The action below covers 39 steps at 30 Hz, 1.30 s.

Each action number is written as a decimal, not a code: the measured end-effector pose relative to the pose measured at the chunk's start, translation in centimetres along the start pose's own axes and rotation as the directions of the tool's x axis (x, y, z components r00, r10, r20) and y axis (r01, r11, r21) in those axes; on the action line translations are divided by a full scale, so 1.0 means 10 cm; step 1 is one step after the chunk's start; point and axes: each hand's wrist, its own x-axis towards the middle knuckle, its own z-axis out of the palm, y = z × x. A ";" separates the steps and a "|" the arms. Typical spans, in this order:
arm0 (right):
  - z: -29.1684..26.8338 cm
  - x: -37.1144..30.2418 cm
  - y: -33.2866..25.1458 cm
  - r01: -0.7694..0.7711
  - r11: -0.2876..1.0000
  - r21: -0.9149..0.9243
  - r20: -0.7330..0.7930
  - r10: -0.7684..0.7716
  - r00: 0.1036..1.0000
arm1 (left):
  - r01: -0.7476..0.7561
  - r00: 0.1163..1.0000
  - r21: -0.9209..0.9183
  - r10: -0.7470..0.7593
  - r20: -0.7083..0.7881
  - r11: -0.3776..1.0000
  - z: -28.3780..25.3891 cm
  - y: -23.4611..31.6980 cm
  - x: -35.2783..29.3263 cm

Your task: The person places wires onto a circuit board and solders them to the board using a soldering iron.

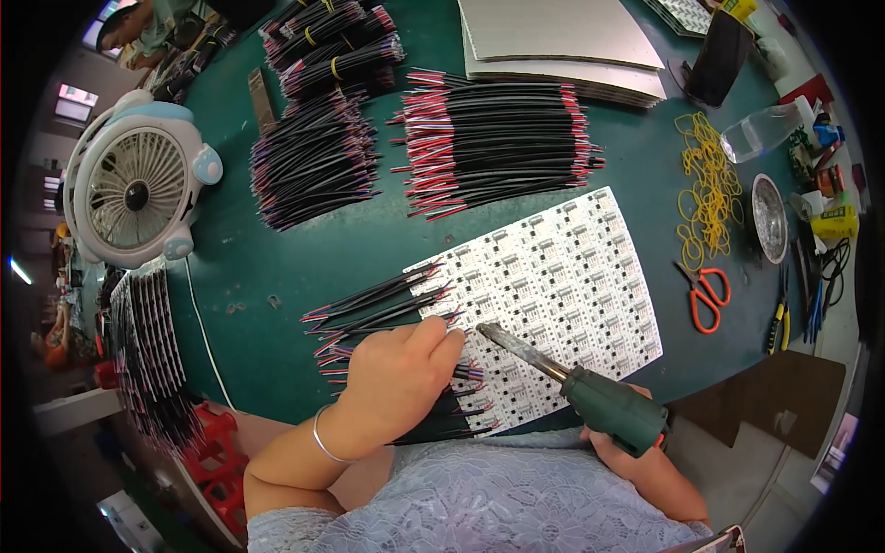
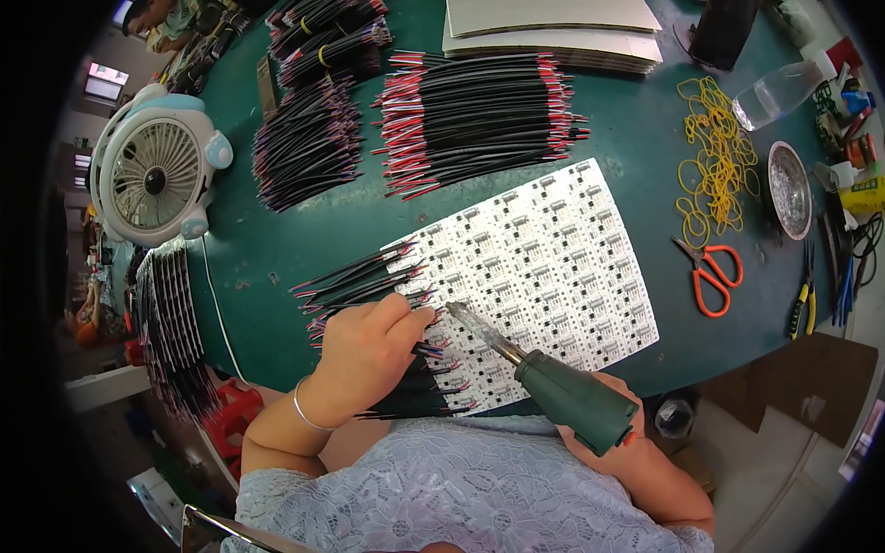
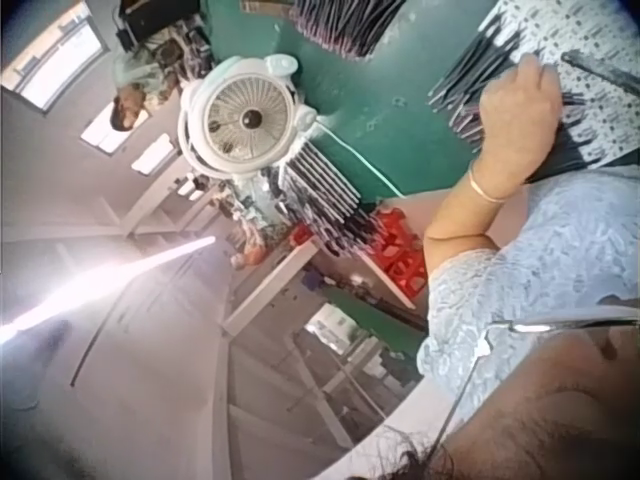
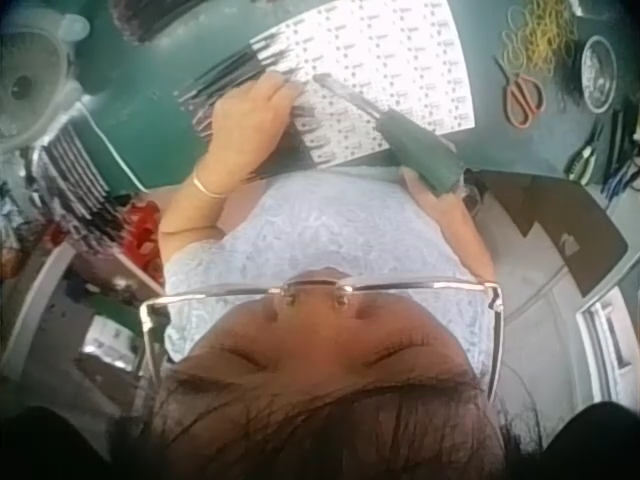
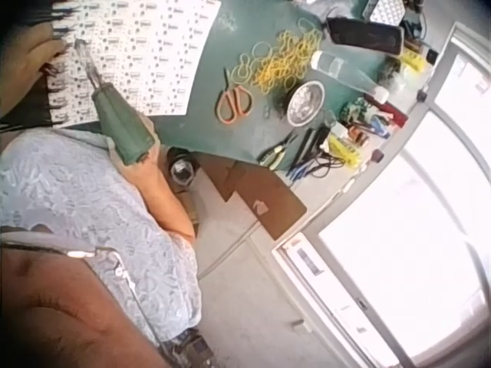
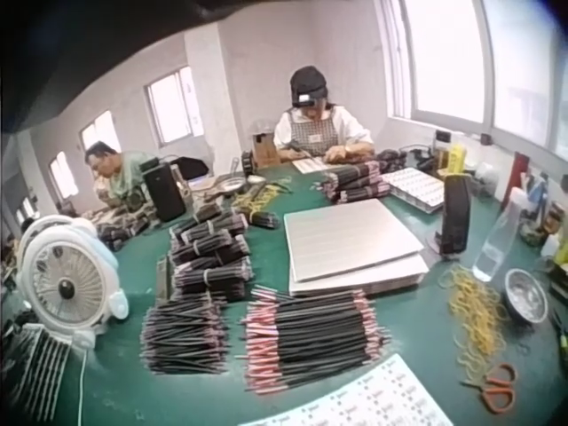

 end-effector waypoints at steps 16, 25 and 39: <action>-0.03 -0.12 0.03 -0.043 0.997 0.069 0.008 0.043 0.999 | -0.038 0.997 0.103 0.031 0.068 0.994 -0.06 0.05 0.07; 0.15 -0.27 0.05 -0.103 0.877 0.469 -0.180 0.210 0.961 | -0.103 0.974 -0.130 0.073 -0.216 0.986 -0.14 0.10 -0.09; 0.09 -0.34 0.04 -0.115 0.881 0.458 -0.118 0.188 0.975 | 0.161 0.954 -0.282 -0.222 -0.201 0.946 0.26 0.25 -0.19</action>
